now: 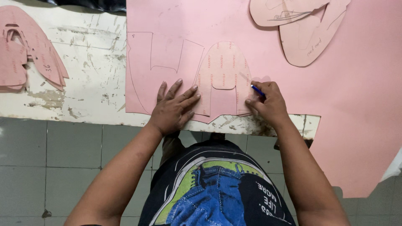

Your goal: The person places paper templates on a large pink sheet, traces their outlines with a blue pen, then uses scissors to cut out the traced shapes. The cut pieces are set aside on the table.

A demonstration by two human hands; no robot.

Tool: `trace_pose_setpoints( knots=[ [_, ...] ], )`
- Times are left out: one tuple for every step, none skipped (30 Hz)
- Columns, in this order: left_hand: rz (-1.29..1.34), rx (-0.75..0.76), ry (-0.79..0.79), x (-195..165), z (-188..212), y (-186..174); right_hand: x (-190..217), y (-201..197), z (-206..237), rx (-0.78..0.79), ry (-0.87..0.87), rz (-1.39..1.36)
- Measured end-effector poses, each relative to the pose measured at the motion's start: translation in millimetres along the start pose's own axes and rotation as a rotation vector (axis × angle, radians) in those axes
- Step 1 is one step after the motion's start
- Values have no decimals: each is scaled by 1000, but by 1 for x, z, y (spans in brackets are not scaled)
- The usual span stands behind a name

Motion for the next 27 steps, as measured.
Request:
trace_pose_setpoints(
  knots=[
    [-3, -1, 1, 0, 0, 0, -1, 0, 0, 3, 3, 16],
    [-8, -4, 3, 0, 0, 0, -2, 0, 0, -1, -1, -2],
    [-8, 0, 3, 0, -1, 0, -2, 1, 0, -6, -6, -19],
    [-8, 5, 1, 0, 0, 0, -3, 1, 0, -10, -10, -37],
    [-9, 10, -1, -1, 0, 0, -3, 1, 0, -9, -14, -43],
    [-9, 16, -6, 0, 0, 0, -4, 1, 0, -9, -19, -50],
    [-9, 23, -10, 0, 0, 0, -4, 1, -1, -9, -23, -57],
    [-8, 29, -14, 0, -1, 0, -5, 1, -2, -5, -18, -68],
    [-17, 25, -8, -1, -1, 1, -6, 1, -3, -1, -12, -79],
    [-25, 22, -2, -1, -1, 1, -7, 1, -4, 4, -5, -90],
    [-34, 19, 4, -1, -1, 2, -8, 1, -5, 11, 21, -75],
    [-37, 25, 1, -1, -2, 3, -10, 2, -6, 18, 47, -60],
    [-42, 30, -2, -1, -2, 4, -11, 3, -6, 25, 72, -45],
    [-47, 33, -5, -1, -3, 5, -13, 2, -7, 18, 47, -71],
    [-51, 32, -4, -1, -3, 5, -14, 1, -7, 13, 21, -98],
    [-55, 31, -4, -1, -3, 6, -15, 1, -7, 9, -5, -124],
    [-59, 31, -3, -1, -3, 6, -15, 1, -7, 4, -20, -138],
    [-59, 24, 2, -1, -3, 6, -16, 2, -7, -1, -35, -152],
    [-59, 17, 8, -1, -3, 6, -16, 1, -7, -5, -51, -166],
    [-60, 9, 13, -1, -2, 5, -16, 1, -8, 2, -36, -160],
    [-58, 7, 13, -1, -2, 5, -16, 1, -8, 9, -22, -153],
    [-56, 4, 15, -2, -2, 5, -16, 0, -9, 16, -7, -146],
    [-53, 1, 16, -2, -2, 5, -16, -1, -9, 29, 20, -138],
    [-52, 8, 14, -2, -3, 5, -15, -2, -9, 42, 47, -130],
    [-51, 14, 12, -2, -3, 4, -15, -3, -10, 55, 74, -123],
    [-49, 20, 10, -2, -3, 4, -14, -3, -10, 56, 63, -126],
    [-51, 20, 10, -2, -4, 4, -13, -4, -10, 56, 52, -130]
  ],
)
Point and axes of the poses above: each hand's wrist, its own z-axis away from the middle knuckle, its own y-axis out of the palm, x = y × z, the point moved 2 cm from there along -z, towards the middle knuckle, and after that the axes turned 11 degrees about -x, right-handed, at the moved point
